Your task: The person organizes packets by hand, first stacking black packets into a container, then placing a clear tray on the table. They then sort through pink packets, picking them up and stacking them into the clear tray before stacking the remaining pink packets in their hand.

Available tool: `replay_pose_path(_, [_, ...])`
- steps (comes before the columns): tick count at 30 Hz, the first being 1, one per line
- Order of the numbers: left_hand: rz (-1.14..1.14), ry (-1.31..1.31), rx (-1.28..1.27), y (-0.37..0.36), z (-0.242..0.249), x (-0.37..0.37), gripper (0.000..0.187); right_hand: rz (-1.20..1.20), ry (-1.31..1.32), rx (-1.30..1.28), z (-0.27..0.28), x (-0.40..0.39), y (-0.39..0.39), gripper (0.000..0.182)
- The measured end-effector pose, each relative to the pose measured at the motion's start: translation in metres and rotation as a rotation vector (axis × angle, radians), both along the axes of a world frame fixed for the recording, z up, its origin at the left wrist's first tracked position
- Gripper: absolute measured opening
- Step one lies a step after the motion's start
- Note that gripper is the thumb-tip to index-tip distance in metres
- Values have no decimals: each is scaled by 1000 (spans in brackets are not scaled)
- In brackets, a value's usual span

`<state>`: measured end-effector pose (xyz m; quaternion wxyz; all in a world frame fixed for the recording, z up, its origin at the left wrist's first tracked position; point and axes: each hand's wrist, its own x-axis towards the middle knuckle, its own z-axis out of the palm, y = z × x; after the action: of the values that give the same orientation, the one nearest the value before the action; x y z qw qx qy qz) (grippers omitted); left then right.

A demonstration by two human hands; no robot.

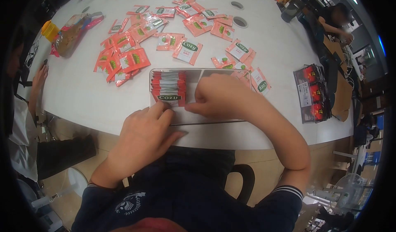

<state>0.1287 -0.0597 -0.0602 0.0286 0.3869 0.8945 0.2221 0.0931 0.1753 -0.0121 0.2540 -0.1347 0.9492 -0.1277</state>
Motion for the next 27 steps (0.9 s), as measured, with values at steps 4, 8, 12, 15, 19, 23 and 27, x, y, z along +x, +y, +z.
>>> replay_pose_path(4, [7, -13, -5, 1, 2, 1, 36, -64, 304, -337, 13, 7, 28, 30])
replay_pose_path(8, [12, -1, 7, 1, 1, 1, 36, -29, 656, -590, -8, 10, 34, 12])
replay_pose_path(12, [-3, 12, -26, 3, 7, 0, 34, 187, 904, -656, -33, 7, 34, 15])
replay_pose_path(15, [-4, 17, -60, 6, 10, -1, 37, 223, 899, -676, -37, 12, 37, 20])
replay_pose_path(19, [15, -16, -103, 9, 13, 0, 44, 244, 876, -660, -39, 17, 39, 23])
replay_pose_path(23, [27, -31, -109, 7, 12, -1, 47, 210, 903, -658, -35, 14, 38, 22])
replay_pose_path(27, [21, -46, -132, 4, 8, -1, 50, 257, 920, -588, -18, -20, 32, 18])
